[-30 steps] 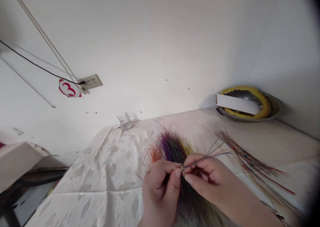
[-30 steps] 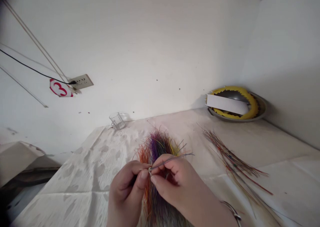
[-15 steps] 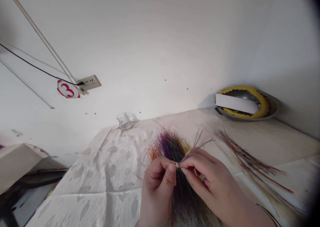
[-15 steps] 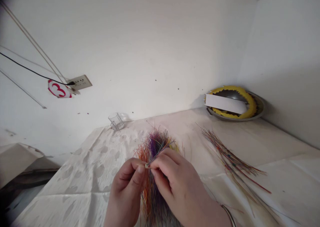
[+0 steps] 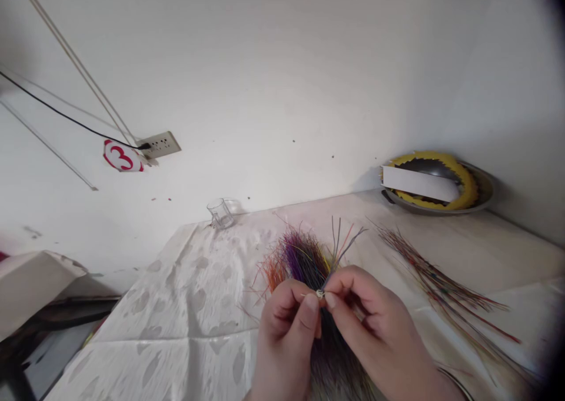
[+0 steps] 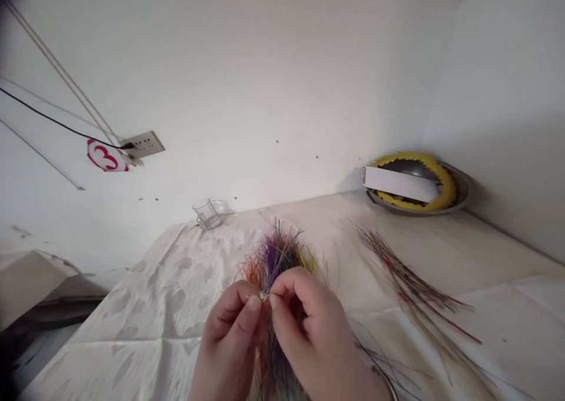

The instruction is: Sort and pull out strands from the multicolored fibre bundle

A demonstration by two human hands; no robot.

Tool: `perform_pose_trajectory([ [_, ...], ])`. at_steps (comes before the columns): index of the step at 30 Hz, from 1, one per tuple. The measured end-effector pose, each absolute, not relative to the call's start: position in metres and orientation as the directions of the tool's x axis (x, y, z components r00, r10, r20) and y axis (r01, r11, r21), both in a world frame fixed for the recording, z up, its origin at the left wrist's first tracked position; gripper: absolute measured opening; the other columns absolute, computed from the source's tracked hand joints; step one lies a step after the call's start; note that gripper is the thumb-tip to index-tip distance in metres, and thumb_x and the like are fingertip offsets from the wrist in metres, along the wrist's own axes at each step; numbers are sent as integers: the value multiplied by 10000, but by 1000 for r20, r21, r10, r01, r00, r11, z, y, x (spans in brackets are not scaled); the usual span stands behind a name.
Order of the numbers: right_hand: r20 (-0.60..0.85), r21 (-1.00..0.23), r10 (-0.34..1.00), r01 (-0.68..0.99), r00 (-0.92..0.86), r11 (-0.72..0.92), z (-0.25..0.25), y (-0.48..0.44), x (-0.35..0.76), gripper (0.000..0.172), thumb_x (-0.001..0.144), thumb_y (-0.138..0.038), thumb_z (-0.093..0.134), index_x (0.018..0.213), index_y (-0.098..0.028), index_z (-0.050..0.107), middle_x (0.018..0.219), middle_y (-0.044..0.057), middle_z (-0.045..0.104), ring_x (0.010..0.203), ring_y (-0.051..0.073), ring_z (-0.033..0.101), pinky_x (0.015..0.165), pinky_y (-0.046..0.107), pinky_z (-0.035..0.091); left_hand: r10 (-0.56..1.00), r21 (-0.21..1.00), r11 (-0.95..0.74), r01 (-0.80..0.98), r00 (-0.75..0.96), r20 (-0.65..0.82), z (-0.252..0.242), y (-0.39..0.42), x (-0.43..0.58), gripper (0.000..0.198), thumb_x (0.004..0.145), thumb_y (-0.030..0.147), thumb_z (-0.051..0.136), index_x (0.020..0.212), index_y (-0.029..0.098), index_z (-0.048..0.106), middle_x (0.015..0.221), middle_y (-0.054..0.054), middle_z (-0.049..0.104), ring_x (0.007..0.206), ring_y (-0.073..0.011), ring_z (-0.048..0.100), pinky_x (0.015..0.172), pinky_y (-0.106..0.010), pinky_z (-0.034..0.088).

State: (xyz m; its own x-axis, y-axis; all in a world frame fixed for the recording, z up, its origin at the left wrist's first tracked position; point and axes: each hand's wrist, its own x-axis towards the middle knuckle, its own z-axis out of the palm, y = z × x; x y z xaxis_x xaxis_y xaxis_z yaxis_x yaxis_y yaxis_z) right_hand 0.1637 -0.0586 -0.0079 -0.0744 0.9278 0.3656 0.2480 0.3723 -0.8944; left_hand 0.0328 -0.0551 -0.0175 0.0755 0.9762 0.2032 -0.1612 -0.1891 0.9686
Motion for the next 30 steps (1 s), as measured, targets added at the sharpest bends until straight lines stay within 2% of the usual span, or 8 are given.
perform_pose_trajectory([
  [5,311,-937,937,112,-162,330,-3,-54,170,72,881,-210,510,896,-230,576,778,-9,601,683,143,587,590,242,485,985,962,-121,-243,93,148,-17,-53,32,340,844,422,614,631,177,513,536,54,391,531,-94,312,507,-226,269],
  [8,330,-933,924,83,-192,351,-1,-51,175,113,859,-165,535,914,-240,599,801,-17,603,684,135,597,620,249,500,985,958,-35,-284,150,81,-18,-53,33,356,835,423,625,612,170,509,521,52,394,525,-91,304,506,-229,249],
  [11,432,-880,868,98,-244,465,-2,-48,178,157,862,-108,514,869,-242,596,798,-18,603,721,136,606,666,264,500,974,920,86,-382,224,2,-17,-52,34,344,806,412,657,609,168,516,478,64,370,481,-78,263,479,-224,202],
  [14,567,-766,761,137,-315,628,-2,-45,181,175,875,-97,511,897,-247,599,849,2,630,819,159,602,738,297,486,957,857,197,-476,283,-63,-16,-52,34,320,784,380,679,606,170,515,446,77,338,443,-69,223,452,-218,167],
  [16,581,-734,733,161,-355,660,-3,-43,183,188,875,-92,517,933,-249,604,880,8,638,855,165,593,756,302,478,946,838,236,-492,315,-81,-17,-51,34,312,793,367,671,601,166,529,432,82,319,426,-66,210,441,-217,160],
  [20,514,-767,758,181,-401,616,-1,-40,187,213,837,-76,562,949,-249,616,874,-2,628,819,156,591,740,285,478,923,837,267,-478,378,-79,-21,-48,34,368,802,399,653,552,161,524,412,73,328,402,-63,219,423,-226,156],
  [25,509,-785,767,155,-392,600,1,-39,188,315,802,-57,587,1048,-251,620,911,8,641,863,161,599,782,297,483,915,834,270,-481,397,-67,-23,-50,37,451,805,449,630,487,165,480,407,60,340,384,-64,242,412,-239,154],
  [30,461,-821,807,167,-370,546,1,-40,186,199,800,-59,580,900,-221,638,850,10,625,765,145,596,701,271,498,968,883,190,-429,230,-96,-22,-54,37,483,817,519,589,510,151,531,438,39,398,439,-77,305,460,-239,205],
])
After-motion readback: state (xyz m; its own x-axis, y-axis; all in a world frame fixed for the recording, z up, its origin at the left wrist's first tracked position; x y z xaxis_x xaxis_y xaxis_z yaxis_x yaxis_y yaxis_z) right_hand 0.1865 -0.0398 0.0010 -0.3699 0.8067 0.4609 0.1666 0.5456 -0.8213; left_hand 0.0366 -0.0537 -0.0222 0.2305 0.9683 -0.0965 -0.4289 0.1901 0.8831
